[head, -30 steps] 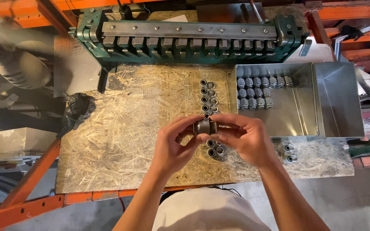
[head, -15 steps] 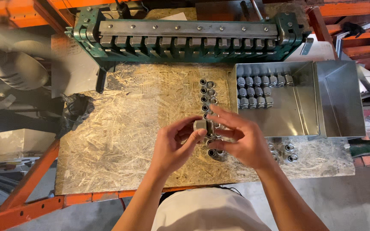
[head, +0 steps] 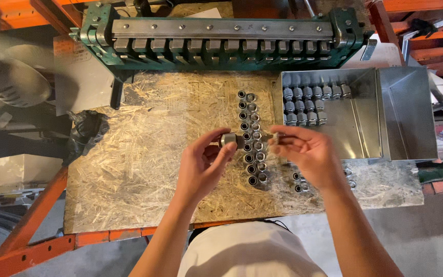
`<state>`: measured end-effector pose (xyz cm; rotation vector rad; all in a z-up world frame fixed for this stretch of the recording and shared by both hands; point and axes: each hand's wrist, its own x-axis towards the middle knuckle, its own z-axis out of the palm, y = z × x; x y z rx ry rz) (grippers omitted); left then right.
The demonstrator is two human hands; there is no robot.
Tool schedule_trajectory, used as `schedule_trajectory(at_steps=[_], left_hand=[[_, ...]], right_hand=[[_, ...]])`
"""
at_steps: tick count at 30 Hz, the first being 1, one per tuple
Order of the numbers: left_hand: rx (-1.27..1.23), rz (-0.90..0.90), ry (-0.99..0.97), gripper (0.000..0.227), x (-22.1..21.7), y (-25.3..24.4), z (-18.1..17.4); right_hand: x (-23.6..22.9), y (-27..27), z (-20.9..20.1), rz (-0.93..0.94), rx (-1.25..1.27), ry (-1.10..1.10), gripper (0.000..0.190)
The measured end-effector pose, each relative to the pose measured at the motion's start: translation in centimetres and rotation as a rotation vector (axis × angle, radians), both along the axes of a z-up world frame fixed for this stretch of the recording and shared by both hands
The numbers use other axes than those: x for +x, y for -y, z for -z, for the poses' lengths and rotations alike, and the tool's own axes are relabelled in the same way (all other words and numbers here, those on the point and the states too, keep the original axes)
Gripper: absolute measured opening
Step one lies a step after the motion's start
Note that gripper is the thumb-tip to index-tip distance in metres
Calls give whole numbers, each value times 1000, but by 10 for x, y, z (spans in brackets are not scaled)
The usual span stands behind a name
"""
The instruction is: The person repeatedly picks up small metal cylindrical parts from a table and a metal bin, screws them together by hand, and places the assembled units back on the table. The process is repeated continuously throughout the clip.
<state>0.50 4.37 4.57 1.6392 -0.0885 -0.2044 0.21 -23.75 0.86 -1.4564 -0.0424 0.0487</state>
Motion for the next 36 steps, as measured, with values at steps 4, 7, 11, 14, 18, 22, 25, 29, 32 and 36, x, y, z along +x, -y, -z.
schedule_trajectory(at_steps=[4,7,11,14,18,22,25,29,32,36], left_hand=[[29,11,-1,48,1,6,2],[-41,2,54,51,1,11,24],[-16,-23,91,54,2,14,31],[15,-39,102,58,3,15,34],[125,-127,56,57,20,6,73],[298,-159,60,54,69,-10,151],[362,-122,35,53,124,-15,203],[458,-119,135,64,210,-18,279],[526,-99,192,63,254,-17,319],[619,-44,208,60,285,-14,359]], right_hand=[[-6,16,4,113,-87,-50,55],[-10,29,3,142,-113,-102,56],[-15,43,22,180,-126,-130,56],[-20,40,21,202,-122,-121,62],[-11,24,30,190,-180,-138,72],[42,-10,40,115,-419,-61,59],[117,-32,86,39,-647,19,64],[206,-60,134,-126,-914,75,59],[254,-70,167,-271,-1053,70,60],[288,-83,218,-357,-1169,32,67]])
